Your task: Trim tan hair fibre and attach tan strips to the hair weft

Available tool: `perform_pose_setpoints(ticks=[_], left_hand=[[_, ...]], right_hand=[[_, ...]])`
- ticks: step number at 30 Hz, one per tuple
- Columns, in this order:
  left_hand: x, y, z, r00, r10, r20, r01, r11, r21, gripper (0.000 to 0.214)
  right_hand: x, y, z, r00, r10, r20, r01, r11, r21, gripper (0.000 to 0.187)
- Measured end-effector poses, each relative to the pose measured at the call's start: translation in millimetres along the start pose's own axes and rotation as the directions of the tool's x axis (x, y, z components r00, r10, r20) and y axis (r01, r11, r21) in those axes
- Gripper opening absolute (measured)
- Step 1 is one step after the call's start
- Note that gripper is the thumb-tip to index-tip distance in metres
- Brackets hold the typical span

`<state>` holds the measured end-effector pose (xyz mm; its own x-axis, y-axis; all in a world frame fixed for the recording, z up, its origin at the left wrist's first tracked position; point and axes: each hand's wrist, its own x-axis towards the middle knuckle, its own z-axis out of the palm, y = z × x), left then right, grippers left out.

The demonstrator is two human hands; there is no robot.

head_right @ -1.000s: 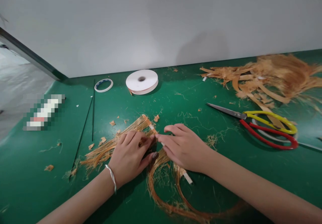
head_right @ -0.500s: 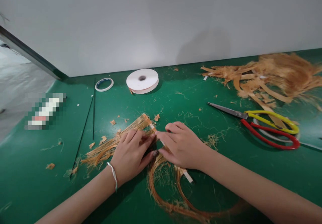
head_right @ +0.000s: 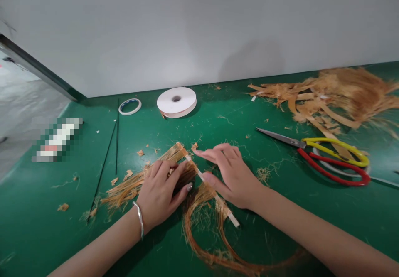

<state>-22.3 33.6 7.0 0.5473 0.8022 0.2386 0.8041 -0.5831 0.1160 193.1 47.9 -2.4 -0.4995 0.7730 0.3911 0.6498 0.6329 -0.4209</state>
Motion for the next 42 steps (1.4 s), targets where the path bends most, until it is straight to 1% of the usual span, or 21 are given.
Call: perform_pose_setpoints(ticks=[1,2,4,6,7,9,15,19,27,32,36,42], left_hand=[[-0.3,-0.7,0.1,1.0,-0.016,-0.019,0.016,1.0,0.007,0.044],[-0.6,-1.4,0.3,0.999,-0.026,-0.028,0.027,1.0,0.015,0.046],[-0.8,-2.4,1.1,0.999,-0.035,-0.018,0.036,0.999,0.023,0.048],[-0.6,-3.1,2.6,0.999,-0.041,0.005,0.041,0.999,0.015,0.05],[-0.4,-3.3,3.3,0.999,-0.043,0.019,0.043,0.999,0.007,0.05],[0.1,-3.5,4.4,0.998,-0.044,0.039,0.045,0.999,-0.007,0.051],[1.1,-3.3,4.4,0.997,-0.047,0.057,0.049,0.999,-0.024,0.052],[0.0,-3.9,4.5,0.998,-0.042,0.046,0.043,0.999,-0.025,0.055],[-1.0,-9.7,1.4,0.989,0.107,0.099,-0.098,0.991,-0.09,0.062],[-2.0,-11.4,-1.0,0.986,0.124,0.116,-0.117,0.991,-0.062,0.058],[-2.4,-12.3,-2.1,0.986,0.128,0.102,-0.125,0.991,-0.038,0.05],[-2.2,-14.6,-0.5,0.987,0.106,0.124,-0.101,0.994,-0.039,0.052]], right_hand=[[-0.4,0.5,-1.6,1.0,0.006,-0.027,-0.006,1.0,-0.012,0.039],[-0.6,0.7,-3.0,0.999,-0.013,-0.037,0.012,0.999,-0.038,0.036],[-0.4,-0.2,-4.3,0.993,-0.111,-0.027,0.108,0.989,-0.097,0.03],[0.9,-1.9,-3.6,0.975,-0.223,-0.005,0.22,0.966,-0.133,0.026],[1.8,-2.7,-2.7,0.965,-0.261,0.004,0.259,0.956,-0.138,0.025],[3.8,-3.6,-0.3,0.957,-0.289,0.022,0.289,0.948,-0.134,0.023],[8.7,-3.8,4.4,0.963,-0.261,0.063,0.268,0.954,-0.136,0.021],[11.3,-4.6,4.8,0.96,-0.271,0.071,0.278,0.949,-0.146,0.02],[9.5,-3.6,6.3,0.966,-0.244,0.085,0.255,0.956,-0.148,0.019],[9.6,-1.7,6.6,0.967,-0.237,0.094,0.248,0.959,-0.134,0.019],[8.4,-0.7,6.0,0.967,-0.234,0.097,0.246,0.96,-0.136,0.019],[10.1,-1.0,8.0,0.966,-0.244,0.086,0.254,0.958,-0.131,0.02]])
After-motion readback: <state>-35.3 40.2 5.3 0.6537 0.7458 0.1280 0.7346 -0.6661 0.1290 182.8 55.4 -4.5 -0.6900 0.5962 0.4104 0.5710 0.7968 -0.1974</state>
